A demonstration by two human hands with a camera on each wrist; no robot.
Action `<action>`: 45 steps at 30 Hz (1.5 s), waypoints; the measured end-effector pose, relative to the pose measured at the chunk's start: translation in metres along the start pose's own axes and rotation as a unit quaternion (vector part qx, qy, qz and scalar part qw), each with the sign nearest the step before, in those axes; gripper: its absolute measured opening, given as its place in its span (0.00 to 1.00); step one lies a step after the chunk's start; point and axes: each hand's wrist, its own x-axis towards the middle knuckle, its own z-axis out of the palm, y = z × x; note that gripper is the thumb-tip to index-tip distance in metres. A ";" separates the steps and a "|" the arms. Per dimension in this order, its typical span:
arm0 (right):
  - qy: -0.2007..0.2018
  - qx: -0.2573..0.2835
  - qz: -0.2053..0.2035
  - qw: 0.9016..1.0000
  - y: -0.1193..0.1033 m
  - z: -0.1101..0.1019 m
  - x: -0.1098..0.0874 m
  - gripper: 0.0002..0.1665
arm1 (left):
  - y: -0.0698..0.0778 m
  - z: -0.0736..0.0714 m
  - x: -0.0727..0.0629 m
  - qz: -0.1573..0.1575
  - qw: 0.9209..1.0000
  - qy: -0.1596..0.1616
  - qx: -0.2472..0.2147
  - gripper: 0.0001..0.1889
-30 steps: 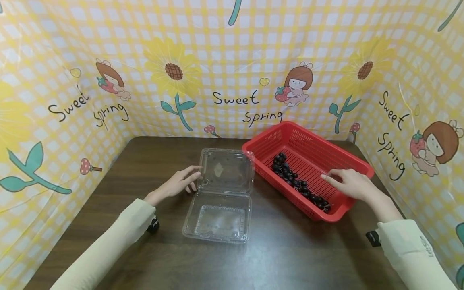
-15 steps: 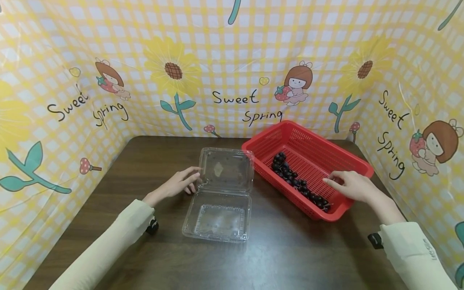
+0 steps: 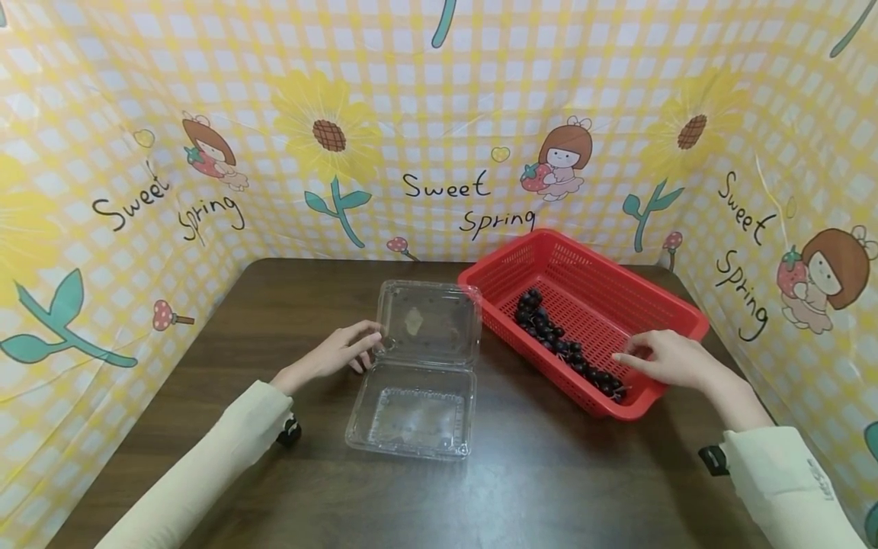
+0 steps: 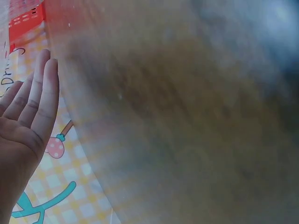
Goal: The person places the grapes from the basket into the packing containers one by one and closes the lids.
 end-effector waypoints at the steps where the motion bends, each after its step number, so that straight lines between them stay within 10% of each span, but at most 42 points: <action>1: -0.009 0.004 0.002 1.000 -0.001 0.000 0.000 0.18 | -0.004 0.001 0.002 0.000 1.000 0.001 -0.003 0.24; 20: -0.104 0.031 -0.049 0.993 0.000 0.007 0.000 0.14 | -0.022 0.011 0.006 0.002 1.000 -0.004 0.007 0.21; 45: -0.108 0.009 -0.051 0.993 -0.008 0.003 0.000 0.19 | -0.018 0.017 0.005 -0.024 0.998 -0.053 -0.017 0.18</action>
